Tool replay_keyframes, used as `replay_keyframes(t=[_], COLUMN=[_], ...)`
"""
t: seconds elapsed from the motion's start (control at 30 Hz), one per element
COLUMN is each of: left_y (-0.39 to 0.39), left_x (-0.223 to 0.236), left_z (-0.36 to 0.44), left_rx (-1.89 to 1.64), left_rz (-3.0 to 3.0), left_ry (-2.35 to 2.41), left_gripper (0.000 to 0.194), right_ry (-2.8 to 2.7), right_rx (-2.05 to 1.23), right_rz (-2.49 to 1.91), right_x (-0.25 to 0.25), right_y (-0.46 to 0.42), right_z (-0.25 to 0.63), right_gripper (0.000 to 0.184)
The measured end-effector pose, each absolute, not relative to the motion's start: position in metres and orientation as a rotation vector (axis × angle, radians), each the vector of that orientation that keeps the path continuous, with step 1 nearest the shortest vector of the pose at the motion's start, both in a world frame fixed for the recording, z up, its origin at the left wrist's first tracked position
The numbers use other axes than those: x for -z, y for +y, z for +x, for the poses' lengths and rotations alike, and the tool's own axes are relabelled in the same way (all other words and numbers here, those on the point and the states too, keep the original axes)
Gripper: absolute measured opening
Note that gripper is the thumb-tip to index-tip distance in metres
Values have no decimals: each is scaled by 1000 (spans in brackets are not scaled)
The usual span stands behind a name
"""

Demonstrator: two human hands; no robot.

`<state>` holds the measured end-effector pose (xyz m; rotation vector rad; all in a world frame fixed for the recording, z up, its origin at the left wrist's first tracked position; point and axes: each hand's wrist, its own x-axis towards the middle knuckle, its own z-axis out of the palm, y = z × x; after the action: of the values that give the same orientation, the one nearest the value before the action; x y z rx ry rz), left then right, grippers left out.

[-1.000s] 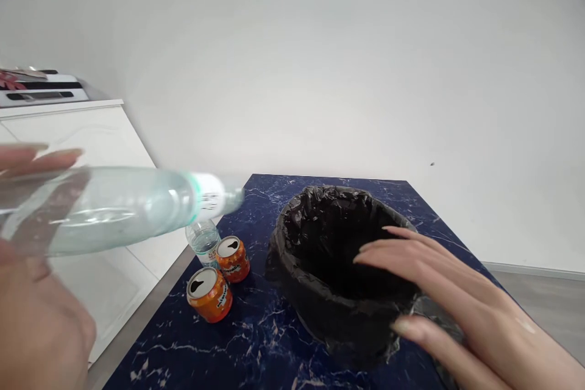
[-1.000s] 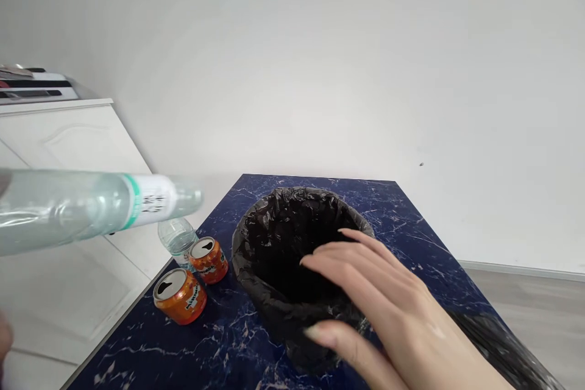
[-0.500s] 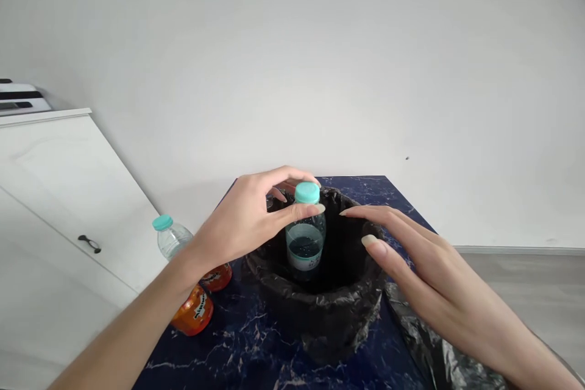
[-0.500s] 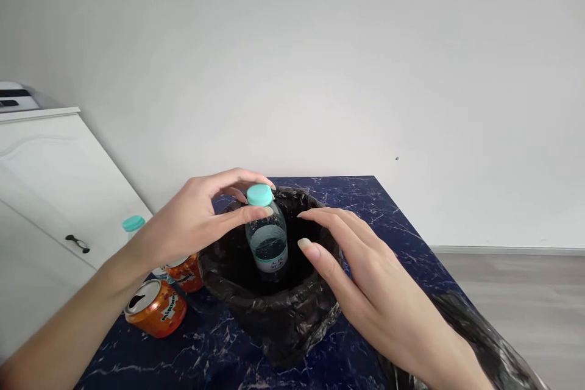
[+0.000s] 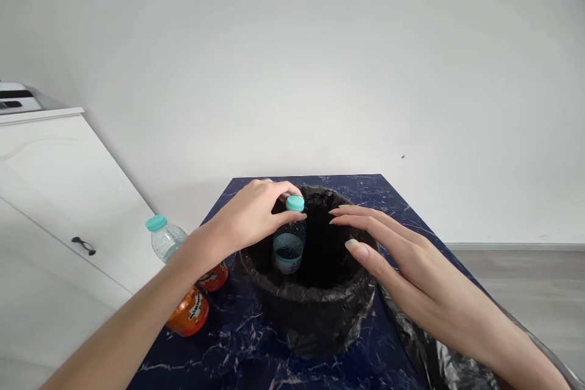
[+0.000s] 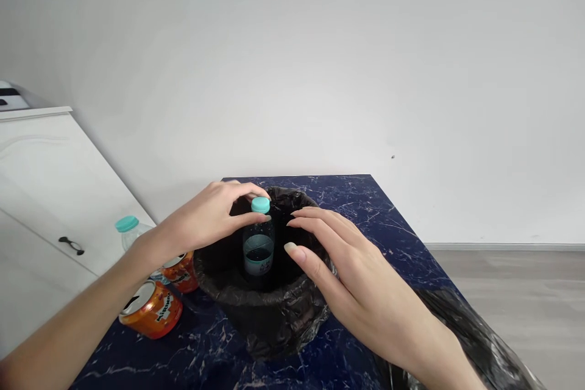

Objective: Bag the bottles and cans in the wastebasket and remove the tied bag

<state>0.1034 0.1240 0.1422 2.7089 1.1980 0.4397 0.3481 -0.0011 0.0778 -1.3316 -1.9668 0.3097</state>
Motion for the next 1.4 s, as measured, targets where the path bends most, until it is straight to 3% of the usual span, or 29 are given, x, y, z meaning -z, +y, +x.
replay_keyframes(t=[0.3,0.53,0.73,0.93,1.17,1.4], left_y=[132,138,126,126,119,97], left_x=[-133,-130,-144,-138,-106,-86], left_z=[101,97,81,25,-54,-79], left_rx=[-373,-195,-712,-1213,-577,-361], left_rz=[2849,2700,2607,2466,2377,2250], left_ry=[1176,1205,1279,1750,2367,2368], left_gripper=[38,50,51,44,69,57], right_ry=[-1872,-1706,-1650,-1713,-1775,-1758], right_rx=[-365,-662,-552,-413,-432,-474], right_rz=[-1353,-1367,-1370,-1344,-1391,-1409], right_x=[-75,-69,-68,-65,-61,-61], right_y=[8,20,20,12,10,10], right_z=[346,346,343,336,332,333], right_gripper=[48,66,62,52,53,53])
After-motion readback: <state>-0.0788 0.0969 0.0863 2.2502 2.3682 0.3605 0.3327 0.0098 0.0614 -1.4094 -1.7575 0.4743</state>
